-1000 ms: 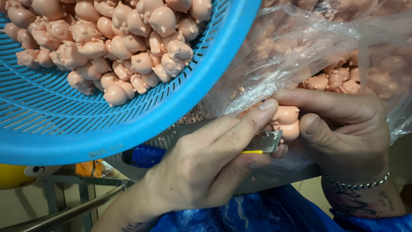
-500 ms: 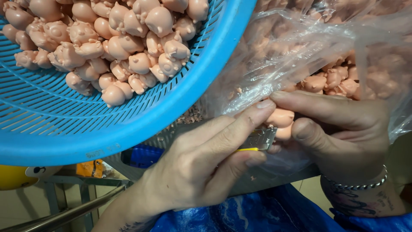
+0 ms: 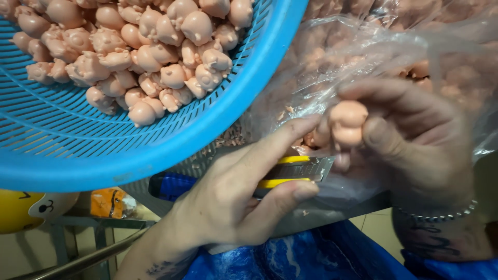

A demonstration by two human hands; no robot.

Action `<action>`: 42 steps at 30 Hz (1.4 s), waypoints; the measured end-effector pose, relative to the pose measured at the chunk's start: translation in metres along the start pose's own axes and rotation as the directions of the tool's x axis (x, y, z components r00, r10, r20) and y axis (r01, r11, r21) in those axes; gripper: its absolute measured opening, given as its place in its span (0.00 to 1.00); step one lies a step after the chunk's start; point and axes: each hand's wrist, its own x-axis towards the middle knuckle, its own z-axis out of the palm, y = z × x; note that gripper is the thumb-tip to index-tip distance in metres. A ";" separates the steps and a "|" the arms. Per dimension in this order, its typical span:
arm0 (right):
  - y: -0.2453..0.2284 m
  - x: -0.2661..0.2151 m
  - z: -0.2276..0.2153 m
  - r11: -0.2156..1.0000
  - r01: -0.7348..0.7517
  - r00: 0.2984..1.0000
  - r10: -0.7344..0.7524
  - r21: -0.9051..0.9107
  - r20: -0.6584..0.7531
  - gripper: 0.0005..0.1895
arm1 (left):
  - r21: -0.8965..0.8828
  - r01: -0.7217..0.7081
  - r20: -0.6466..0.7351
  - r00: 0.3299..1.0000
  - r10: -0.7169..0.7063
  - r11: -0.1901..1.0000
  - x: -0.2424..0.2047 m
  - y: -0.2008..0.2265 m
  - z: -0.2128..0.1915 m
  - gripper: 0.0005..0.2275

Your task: Trimming excess plastic bits from small pink doll heads using a yellow utility knife.

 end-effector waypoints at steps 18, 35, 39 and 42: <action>-0.067 0.020 0.009 0.365 0.451 0.883 -0.048 -0.814 0.467 0.14 | 0.122 -0.170 0.097 0.983 0.159 0.978 -0.015 0.005 -0.004 0.11; -0.031 -0.004 0.016 0.805 0.254 0.955 -0.121 -0.536 0.271 0.21 | 0.094 -0.011 -0.149 0.989 0.025 0.996 -0.013 0.007 0.001 0.16; -0.016 -0.011 0.019 0.946 0.164 0.986 -0.149 -0.280 0.073 0.42 | 0.120 -0.070 -0.125 0.989 0.085 0.990 -0.010 0.006 0.002 0.21; -0.011 -0.007 0.024 0.847 0.220 0.974 -0.222 -0.484 0.055 0.28 | 0.141 -0.105 -0.128 0.984 0.123 0.985 -0.008 0.002 0.007 0.20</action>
